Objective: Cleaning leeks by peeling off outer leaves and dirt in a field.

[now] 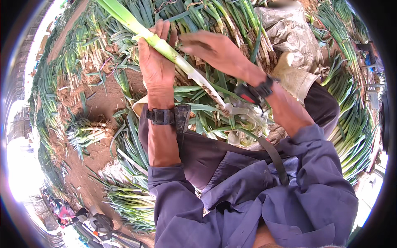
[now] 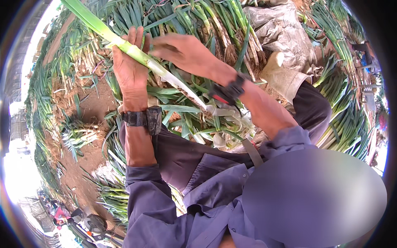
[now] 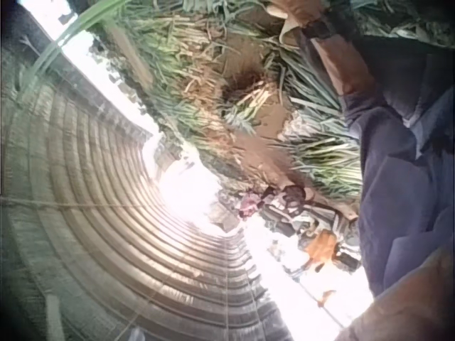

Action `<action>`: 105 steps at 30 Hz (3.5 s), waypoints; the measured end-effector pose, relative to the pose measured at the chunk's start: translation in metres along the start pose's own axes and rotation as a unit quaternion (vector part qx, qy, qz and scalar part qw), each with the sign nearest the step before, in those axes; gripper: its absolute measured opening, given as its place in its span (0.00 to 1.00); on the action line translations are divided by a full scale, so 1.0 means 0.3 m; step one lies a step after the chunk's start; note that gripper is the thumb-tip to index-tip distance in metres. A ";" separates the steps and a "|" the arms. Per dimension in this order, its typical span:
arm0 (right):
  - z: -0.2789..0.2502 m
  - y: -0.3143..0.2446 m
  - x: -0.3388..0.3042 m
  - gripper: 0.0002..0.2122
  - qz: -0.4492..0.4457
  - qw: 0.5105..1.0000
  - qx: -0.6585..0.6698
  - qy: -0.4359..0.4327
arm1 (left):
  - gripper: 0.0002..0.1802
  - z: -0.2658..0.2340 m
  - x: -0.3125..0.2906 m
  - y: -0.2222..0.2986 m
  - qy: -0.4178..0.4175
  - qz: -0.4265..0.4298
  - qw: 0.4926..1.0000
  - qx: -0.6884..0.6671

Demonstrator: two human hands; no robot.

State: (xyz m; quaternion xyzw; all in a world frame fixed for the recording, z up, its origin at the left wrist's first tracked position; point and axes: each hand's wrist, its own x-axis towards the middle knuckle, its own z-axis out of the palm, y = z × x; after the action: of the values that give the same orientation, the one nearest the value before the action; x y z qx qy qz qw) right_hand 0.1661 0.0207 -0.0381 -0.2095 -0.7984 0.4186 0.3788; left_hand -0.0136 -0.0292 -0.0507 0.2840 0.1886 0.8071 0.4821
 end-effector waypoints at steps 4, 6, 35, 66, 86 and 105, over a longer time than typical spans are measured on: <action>0.018 0.021 0.098 0.13 -0.024 0.993 0.108 -0.028 | 0.21 0.011 0.001 -0.053 -0.035 -0.013 0.999 -0.006; 0.022 0.028 0.104 0.09 -0.042 0.993 0.111 0.006 | 0.21 0.003 0.002 -0.056 -0.041 -0.014 0.999 0.007; 0.022 0.042 0.008 0.10 -0.192 0.979 -0.043 -0.045 | 0.21 -0.025 0.043 0.022 0.000 -0.009 1.000 -0.028; 0.053 0.046 0.012 0.11 0.043 0.996 0.063 -0.053 | 0.17 -0.029 -0.001 0.043 -0.012 0.017 0.999 0.040; -0.073 -0.070 -0.179 0.06 0.115 0.949 0.283 -0.079 | 0.15 -0.045 0.028 0.104 -0.026 -0.016 0.997 -0.073; -0.167 0.387 -0.670 0.09 0.287 0.819 -0.128 -0.480 | 0.09 -0.144 0.210 0.212 0.079 0.087 0.988 0.099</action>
State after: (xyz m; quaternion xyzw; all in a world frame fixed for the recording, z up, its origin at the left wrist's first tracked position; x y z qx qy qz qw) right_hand 0.3328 -0.0195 -0.2022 -0.2486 -0.8290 0.4500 -0.2202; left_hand -0.1075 -0.0043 -0.0296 0.2813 0.2792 0.8432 0.3631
